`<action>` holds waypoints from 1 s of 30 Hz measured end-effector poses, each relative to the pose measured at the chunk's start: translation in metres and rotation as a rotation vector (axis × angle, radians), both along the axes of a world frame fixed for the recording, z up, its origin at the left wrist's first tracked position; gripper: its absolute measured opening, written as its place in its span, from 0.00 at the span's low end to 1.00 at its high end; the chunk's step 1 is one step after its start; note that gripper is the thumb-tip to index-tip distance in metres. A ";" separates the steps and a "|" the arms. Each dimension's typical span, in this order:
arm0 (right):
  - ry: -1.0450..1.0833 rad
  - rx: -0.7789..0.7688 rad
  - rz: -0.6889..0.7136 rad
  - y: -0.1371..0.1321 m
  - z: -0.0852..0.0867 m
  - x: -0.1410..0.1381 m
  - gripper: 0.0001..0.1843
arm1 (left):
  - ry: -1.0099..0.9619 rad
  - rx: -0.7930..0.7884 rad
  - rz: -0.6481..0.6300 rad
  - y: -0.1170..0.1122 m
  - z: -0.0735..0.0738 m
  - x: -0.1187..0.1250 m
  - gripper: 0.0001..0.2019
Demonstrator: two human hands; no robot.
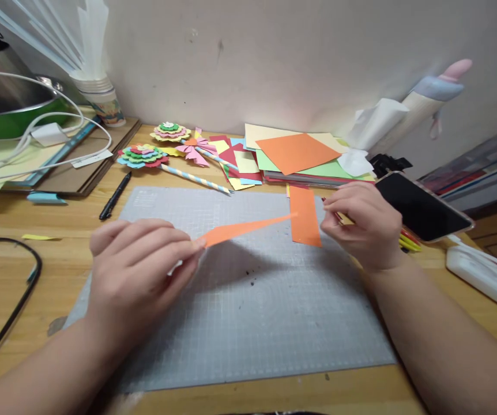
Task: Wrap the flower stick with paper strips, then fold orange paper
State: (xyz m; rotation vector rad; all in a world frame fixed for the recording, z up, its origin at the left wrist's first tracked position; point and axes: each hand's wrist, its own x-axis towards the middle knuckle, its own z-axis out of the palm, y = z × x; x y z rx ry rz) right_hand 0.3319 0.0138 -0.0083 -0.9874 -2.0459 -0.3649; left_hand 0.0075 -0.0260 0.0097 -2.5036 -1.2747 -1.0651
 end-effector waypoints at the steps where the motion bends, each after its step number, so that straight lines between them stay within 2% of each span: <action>1: 0.080 -0.012 -0.061 0.000 -0.001 0.000 0.12 | -0.066 -0.036 0.058 0.001 -0.001 -0.001 0.04; 3: 0.187 -0.053 -0.117 -0.001 -0.006 -0.005 0.10 | -0.203 -0.115 0.152 0.005 -0.003 -0.002 0.03; 4: 0.193 -0.082 -0.093 -0.003 -0.008 -0.010 0.10 | -0.264 -0.151 0.181 0.007 -0.004 -0.003 0.03; 10: -0.001 -0.391 0.240 -0.006 -0.023 -0.035 0.09 | -0.514 -0.273 0.252 0.016 -0.012 -0.004 0.04; 12: -0.077 -0.525 0.296 -0.004 -0.025 -0.038 0.08 | -0.552 -0.320 0.270 0.016 -0.012 -0.003 0.04; 15: -0.126 -0.661 0.303 0.000 -0.025 -0.039 0.08 | -0.584 -0.360 0.285 0.015 -0.010 -0.001 0.03; 23: -0.142 -0.734 0.263 0.004 -0.016 -0.042 0.09 | -0.626 -0.430 0.310 0.019 -0.013 -0.002 0.03; 30: -0.135 -0.732 0.230 0.004 -0.017 -0.040 0.10 | -0.612 -0.576 0.288 0.022 -0.018 -0.005 0.08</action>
